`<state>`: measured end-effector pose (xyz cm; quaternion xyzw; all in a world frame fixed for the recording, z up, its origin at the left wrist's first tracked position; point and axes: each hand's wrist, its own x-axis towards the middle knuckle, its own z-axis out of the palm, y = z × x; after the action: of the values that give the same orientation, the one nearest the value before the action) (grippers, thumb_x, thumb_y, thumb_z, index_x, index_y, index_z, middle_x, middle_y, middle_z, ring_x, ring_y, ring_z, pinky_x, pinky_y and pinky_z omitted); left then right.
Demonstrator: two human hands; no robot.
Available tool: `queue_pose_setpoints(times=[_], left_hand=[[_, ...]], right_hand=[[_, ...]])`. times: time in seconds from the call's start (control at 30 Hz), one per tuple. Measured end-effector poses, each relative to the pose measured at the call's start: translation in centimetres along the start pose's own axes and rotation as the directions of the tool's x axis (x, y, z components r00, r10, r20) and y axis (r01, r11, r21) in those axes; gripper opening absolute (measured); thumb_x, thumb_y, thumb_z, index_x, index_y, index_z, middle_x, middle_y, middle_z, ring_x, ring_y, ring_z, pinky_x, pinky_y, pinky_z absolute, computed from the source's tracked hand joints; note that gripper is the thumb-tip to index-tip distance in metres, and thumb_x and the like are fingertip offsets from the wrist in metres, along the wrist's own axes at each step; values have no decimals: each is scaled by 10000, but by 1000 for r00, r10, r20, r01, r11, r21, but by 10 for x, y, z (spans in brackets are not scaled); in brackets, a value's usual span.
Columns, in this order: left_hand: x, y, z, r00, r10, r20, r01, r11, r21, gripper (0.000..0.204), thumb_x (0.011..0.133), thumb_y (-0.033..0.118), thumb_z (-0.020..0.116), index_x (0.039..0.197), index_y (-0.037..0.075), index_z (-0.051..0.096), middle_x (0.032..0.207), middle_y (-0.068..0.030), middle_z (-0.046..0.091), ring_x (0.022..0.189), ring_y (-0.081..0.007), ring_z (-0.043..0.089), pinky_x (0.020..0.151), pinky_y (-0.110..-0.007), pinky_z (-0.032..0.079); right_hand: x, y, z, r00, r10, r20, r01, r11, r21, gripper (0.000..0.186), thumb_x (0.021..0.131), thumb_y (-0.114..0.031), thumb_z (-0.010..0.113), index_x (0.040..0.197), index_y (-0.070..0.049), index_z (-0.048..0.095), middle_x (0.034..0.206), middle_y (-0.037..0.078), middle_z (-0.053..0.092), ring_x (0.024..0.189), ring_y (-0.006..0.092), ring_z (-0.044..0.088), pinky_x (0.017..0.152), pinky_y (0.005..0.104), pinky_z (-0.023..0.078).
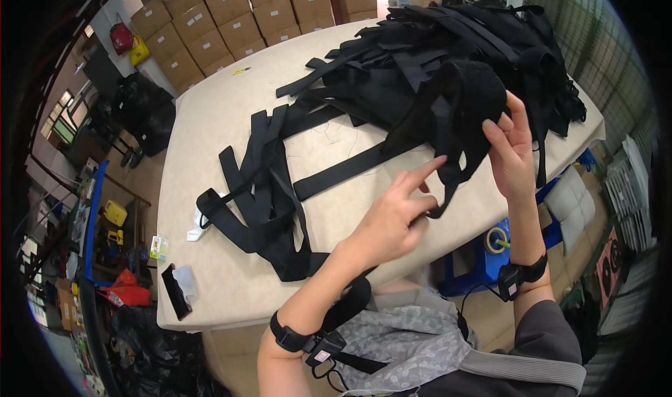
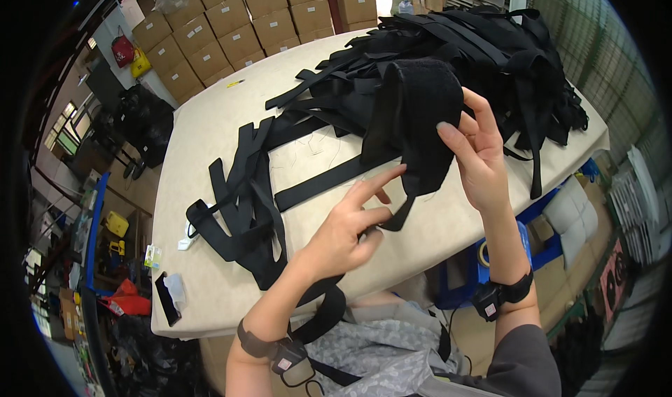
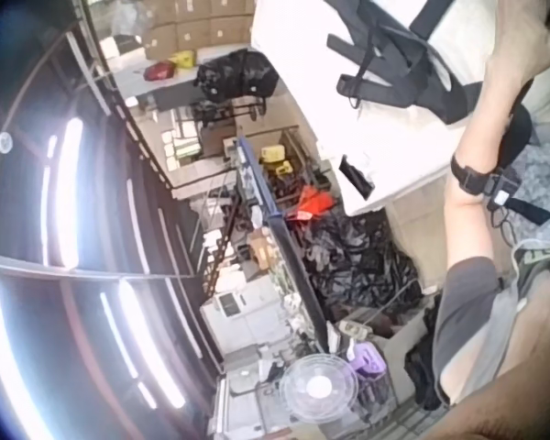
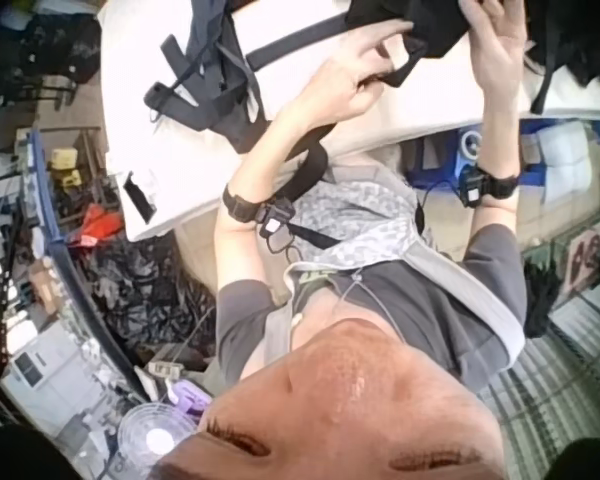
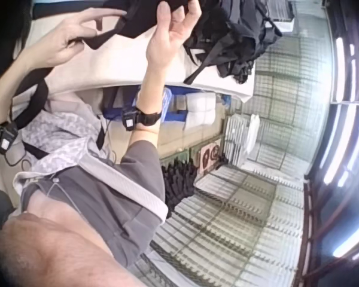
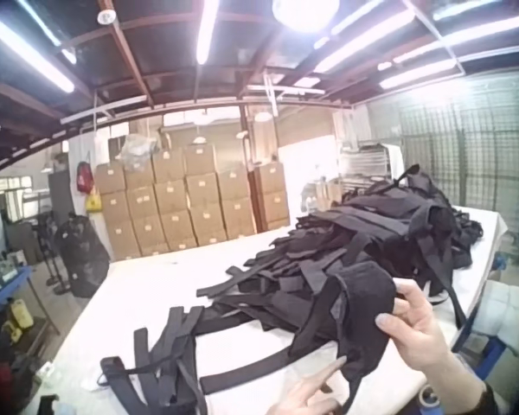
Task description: The recorder is marking and cutting black leather or webbing straps on a workshop table using a marker and utility knife.
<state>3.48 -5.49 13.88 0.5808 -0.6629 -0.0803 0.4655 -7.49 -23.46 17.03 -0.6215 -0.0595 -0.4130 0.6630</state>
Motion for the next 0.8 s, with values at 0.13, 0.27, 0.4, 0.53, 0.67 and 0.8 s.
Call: queue_pose_setpoints(times=[0.13, 0.27, 0.4, 0.53, 0.67, 0.8], left_hand=[[-5, 55, -4, 996, 90, -7, -89, 975, -201, 291, 694, 127, 721, 870, -72, 602, 1303, -254, 442, 1064, -367, 520, 865, -356, 437], [-16, 86, -28, 997, -74, 13, 64, 752, -656, 299, 795, 209, 678, 965, -30, 617, 1149, -161, 593, 931, -229, 570, 809, -300, 449], [-18, 51, -54, 970, -234, 69, 139, 296, -945, 452, 959, 332, 392, 1211, -36, 472, 653, -198, 624, 355, -54, 288, 398, -151, 235], [-9, -17, -99, 912, -407, -52, 4, 137, -991, 356, 991, 322, 335, 911, 76, 579, 1201, -203, 552, 371, -84, 314, 389, -200, 277], [-61, -81, -128, 803, -584, -121, -118, 44, -992, 310, 984, 292, 365, 893, 56, 544, 1330, -140, 472, 466, -87, 406, 382, -196, 311], [-82, -96, -129, 742, -670, -32, 19, 69, -997, 296, 978, 285, 391, 875, 51, 539, 1347, -126, 449, 473, -96, 428, 379, -189, 315]], right_hand=[[2, -37, 36, 936, -350, 36, 352, 932, -85, 441, 882, 42, 511, 1293, -2, 357, 1140, 154, 578, 1038, 165, 564, 902, 277, 446], [32, -64, 74, 752, -632, 189, 649, 759, -45, 448, 861, 34, 554, 1277, -3, 393, 1114, 158, 597, 994, 192, 599, 883, 275, 464], [107, -28, 104, 779, -509, 367, 620, 715, -324, 377, 885, -123, 585, 1231, -18, 479, 1075, 128, 619, 972, 172, 607, 855, 269, 462], [162, 45, 110, 851, -272, 450, 489, 723, -488, 369, 895, -251, 576, 1149, 16, 555, 993, 150, 652, 914, 189, 630, 788, 273, 472], [98, 68, 85, 849, -117, 515, 424, 734, -531, 524, 872, -362, 587, 1235, 4, 491, 1123, 172, 587, 1074, 283, 555, 932, 349, 414], [31, 102, 54, 877, -129, 464, 477, 352, -805, 690, 754, -393, 698, 1292, -48, 439, 1366, 170, 355, 1270, 343, 320, 1065, 479, 211]])
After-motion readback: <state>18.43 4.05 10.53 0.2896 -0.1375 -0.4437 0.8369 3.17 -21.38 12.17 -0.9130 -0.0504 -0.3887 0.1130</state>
